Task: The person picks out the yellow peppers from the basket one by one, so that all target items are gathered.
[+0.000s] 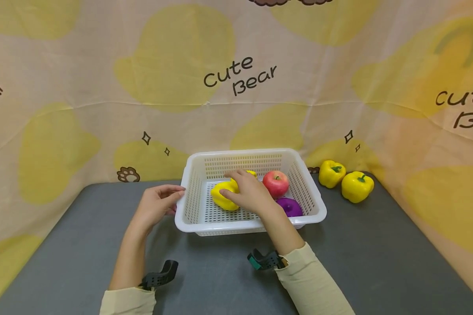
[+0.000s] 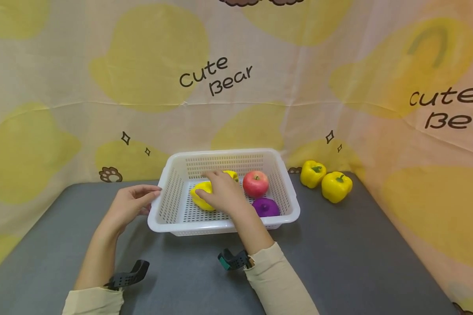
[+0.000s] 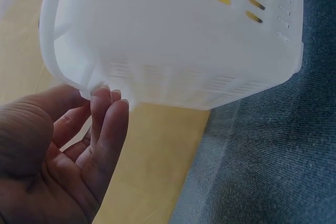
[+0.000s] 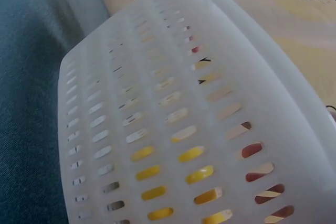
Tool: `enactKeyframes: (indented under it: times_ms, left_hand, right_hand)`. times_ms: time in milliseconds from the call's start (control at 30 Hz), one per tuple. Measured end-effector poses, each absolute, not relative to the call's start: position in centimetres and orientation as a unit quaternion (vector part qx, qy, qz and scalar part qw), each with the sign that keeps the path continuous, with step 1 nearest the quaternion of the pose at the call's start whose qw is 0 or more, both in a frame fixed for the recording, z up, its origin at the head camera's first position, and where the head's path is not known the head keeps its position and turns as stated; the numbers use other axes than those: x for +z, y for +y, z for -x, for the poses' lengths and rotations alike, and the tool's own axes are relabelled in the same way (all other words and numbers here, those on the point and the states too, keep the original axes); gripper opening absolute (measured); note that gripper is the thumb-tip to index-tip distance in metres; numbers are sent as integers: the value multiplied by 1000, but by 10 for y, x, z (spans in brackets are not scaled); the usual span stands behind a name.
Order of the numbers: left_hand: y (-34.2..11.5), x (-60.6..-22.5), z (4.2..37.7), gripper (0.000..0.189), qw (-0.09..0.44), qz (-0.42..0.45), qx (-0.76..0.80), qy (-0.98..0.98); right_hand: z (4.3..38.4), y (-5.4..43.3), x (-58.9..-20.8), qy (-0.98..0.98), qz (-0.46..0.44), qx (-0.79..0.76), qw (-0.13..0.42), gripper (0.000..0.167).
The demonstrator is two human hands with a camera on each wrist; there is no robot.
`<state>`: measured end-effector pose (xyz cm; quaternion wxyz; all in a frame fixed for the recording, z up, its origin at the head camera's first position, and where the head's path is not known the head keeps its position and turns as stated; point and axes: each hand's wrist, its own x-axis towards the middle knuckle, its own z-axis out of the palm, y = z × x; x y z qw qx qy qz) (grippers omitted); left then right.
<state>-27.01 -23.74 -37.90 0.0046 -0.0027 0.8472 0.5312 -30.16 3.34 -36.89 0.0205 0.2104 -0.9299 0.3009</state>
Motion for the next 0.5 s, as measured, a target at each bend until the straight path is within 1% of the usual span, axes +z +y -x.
enactKeyframes:
  times_ms: [267, 500]
  left_hand:
    - [-236, -378, 271, 40, 2, 0, 525, 851]
    - [-236, -379, 269, 43, 1, 0, 512, 859]
  right_hand:
    - [303, 33, -374, -943, -210, 258, -6, 62]
    - [304, 26, -376, -951, -216, 221, -22, 63]
